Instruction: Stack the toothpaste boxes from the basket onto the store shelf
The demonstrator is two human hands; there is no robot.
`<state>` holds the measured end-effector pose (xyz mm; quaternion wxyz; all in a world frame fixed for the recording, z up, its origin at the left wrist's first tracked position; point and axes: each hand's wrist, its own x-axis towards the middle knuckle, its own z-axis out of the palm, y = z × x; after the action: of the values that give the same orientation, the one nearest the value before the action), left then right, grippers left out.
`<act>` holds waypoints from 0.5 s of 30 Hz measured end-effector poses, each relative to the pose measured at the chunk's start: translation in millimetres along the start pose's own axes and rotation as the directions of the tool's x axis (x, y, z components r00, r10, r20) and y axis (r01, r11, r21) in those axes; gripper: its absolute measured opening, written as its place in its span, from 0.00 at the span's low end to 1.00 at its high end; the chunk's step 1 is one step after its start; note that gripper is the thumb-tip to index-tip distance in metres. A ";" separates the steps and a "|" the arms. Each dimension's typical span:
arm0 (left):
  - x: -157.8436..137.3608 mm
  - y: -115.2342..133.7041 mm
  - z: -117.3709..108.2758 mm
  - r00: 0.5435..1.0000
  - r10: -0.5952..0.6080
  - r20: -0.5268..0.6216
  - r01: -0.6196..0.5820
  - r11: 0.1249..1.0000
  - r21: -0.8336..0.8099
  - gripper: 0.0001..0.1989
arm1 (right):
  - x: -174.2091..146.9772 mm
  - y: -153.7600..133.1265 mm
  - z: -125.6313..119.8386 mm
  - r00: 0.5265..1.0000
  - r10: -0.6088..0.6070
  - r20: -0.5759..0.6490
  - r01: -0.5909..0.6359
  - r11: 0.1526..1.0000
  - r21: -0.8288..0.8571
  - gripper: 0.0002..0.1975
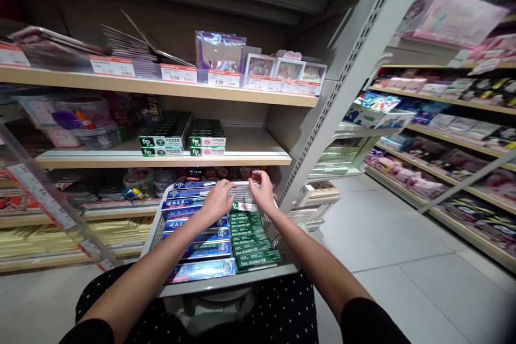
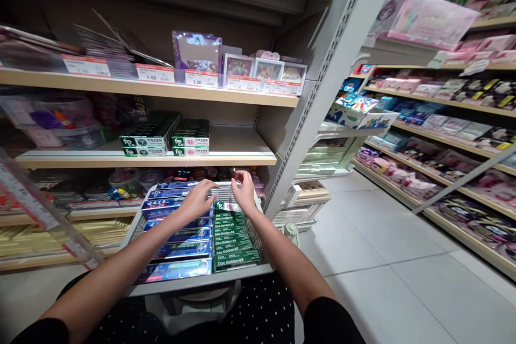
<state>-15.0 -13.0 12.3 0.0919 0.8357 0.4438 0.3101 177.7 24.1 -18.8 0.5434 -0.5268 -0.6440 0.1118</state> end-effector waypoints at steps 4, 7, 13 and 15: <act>4.6 13.5 17.8 0.968 0.024 0.248 -0.085 0.967 0.240 0.13 | -9.0 11.9 -10.8 0.951 0.052 0.304 0.039 0.957 -0.286 0.11; 14.3 20.2 33.6 0.913 -0.037 0.406 -0.134 0.913 0.385 0.14 | -10.8 17.7 -9.8 0.844 0.180 0.504 0.110 0.863 -0.493 0.11; 36.4 14.2 72.4 0.858 -0.161 0.488 -0.098 0.881 0.462 0.12 | -17.3 32.2 0.6 0.749 0.301 0.591 0.141 0.798 -0.586 0.13; 40.5 9.1 84.7 0.848 -0.190 0.496 -0.080 0.878 0.473 0.10 | -19.9 36.8 3.0 0.736 0.325 0.594 0.145 0.781 -0.607 0.14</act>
<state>58.8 24.3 -33.0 0.0112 0.8711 0.4881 -0.0529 192.8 24.9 -57.9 0.0644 -0.6303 -0.7666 0.1047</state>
